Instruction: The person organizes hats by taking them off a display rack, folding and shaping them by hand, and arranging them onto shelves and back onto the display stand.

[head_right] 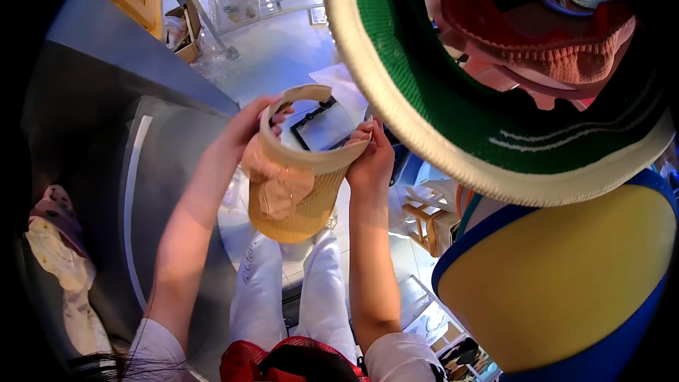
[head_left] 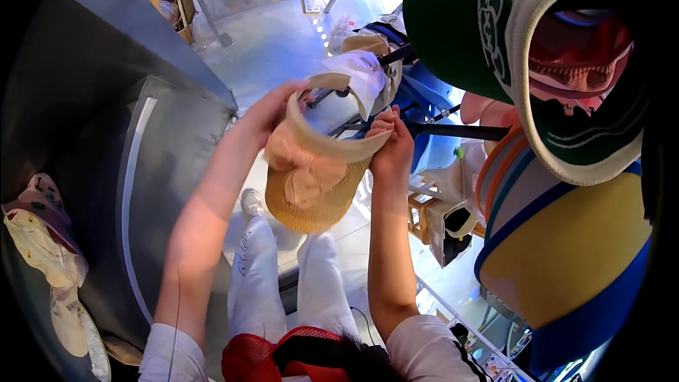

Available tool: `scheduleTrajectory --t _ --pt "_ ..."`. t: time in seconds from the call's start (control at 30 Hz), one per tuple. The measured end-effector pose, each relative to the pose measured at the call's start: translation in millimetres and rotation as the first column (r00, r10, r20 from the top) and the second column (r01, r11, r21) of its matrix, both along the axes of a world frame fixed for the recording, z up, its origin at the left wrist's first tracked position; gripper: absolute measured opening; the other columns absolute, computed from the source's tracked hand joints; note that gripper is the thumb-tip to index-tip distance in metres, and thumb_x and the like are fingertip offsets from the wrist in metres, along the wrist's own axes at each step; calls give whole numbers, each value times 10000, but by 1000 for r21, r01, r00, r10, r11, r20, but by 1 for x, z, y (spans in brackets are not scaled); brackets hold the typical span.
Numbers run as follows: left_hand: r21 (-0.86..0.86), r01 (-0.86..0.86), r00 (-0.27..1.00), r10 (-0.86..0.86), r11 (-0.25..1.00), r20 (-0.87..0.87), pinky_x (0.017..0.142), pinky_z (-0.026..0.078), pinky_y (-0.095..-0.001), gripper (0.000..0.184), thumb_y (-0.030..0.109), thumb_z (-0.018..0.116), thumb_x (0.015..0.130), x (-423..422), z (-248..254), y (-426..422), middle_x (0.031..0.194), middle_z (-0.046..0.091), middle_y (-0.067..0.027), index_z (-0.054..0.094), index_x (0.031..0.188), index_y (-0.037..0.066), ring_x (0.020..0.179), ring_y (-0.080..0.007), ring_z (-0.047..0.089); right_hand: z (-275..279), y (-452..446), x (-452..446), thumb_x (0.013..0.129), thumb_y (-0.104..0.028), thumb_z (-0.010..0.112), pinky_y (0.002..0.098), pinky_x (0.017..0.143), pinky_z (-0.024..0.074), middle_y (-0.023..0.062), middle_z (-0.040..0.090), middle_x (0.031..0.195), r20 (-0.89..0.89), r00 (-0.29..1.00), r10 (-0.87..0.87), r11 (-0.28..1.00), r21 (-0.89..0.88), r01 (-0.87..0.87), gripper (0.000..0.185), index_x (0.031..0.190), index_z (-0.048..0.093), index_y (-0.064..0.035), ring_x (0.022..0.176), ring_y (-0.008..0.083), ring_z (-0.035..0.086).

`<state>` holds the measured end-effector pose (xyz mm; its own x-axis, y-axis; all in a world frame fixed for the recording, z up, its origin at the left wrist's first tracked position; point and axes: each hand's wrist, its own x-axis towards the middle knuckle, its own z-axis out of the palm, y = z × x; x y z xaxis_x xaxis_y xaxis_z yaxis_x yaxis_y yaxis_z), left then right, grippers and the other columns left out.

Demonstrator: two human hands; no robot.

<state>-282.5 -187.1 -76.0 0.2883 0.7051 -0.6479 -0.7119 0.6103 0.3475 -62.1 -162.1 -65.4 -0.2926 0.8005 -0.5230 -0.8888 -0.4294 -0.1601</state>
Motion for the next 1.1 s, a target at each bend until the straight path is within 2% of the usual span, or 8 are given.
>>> scheduleTrajectory --t 0.1,0.23,0.33,0.53,0.67,0.87,0.97,1.1 --pt "67 114 993 -111 991 -46 579 476 -264 357 355 570 780 -1 24 46 774 585 -31 548 932 32 610 -117 553 -20 37 6 853 -95 381 208 515 424 14 485 698 -105 993 -58 996 -70 51 134 824 506 -52 549 85 463" --pt "172 203 979 -201 964 -26 708 496 -313 381 365 560 795 -8 -5 95 905 596 -96 544 945 16 761 -178 588 0 64 -16 858 -115 383 226 532 445 32 502 709 226 967 116 984 -161 -81 148 826 509 -45 584 94 496" --pt "191 83 985 -51 978 -166 765 484 -330 383 354 540 810 -4 -23 105 951 584 -118 536 977 9 822 -201 584 -19 77 -12 859 -121 383 231 538 451 38 507 711 319 910 267 951 -240 -195 152 827 510 -43 595 98 505" --pt "21 24 991 -21 1000 -130 805 461 -340 358 333 510 833 9 -68 101 1015 567 -122 531 1002 19 893 -202 567 -44 87 -7 861 -135 385 241 551 464 50 517 716 392 805 445 877 -374 -303 162 829 511 -39 617 106 525" --pt "51 71 971 -57 996 -232 794 465 -343 338 323 500 839 17 -78 92 1019 569 -109 539 1002 29 907 -201 564 -57 87 -3 862 -144 386 248 560 472 57 524 719 392 765 511 834 -442 -331 169 831 512 -36 632 111 538" --pt "-17 -33 999 33 999 21 654 494 -316 291 272 524 815 35 -118 80 931 595 -112 563 976 34 776 -197 603 -68 69 -31 864 -158 388 258 572 485 69 534 723 356 769 531 801 -507 -318 180 833 513 -32 654 119 558" --pt "50 117 981 -107 992 -163 702 498 -299 284 269 476 837 26 -112 84 947 587 -92 545 1004 51 771 -177 603 -62 66 -44 865 -164 388 263 579 491 75 539 726 351 767 536 790 -530 -309 186 835 513 -29 665 123 567" --pt "124 289 949 -267 949 -169 653 500 -282 381 355 497 813 13 -115 86 906 586 -69 523 1034 46 730 -163 600 -65 60 -41 867 -174 390 270 587 499 83 546 729 313 770 556 767 -551 -329 195 836 514 -27 680 128 581"
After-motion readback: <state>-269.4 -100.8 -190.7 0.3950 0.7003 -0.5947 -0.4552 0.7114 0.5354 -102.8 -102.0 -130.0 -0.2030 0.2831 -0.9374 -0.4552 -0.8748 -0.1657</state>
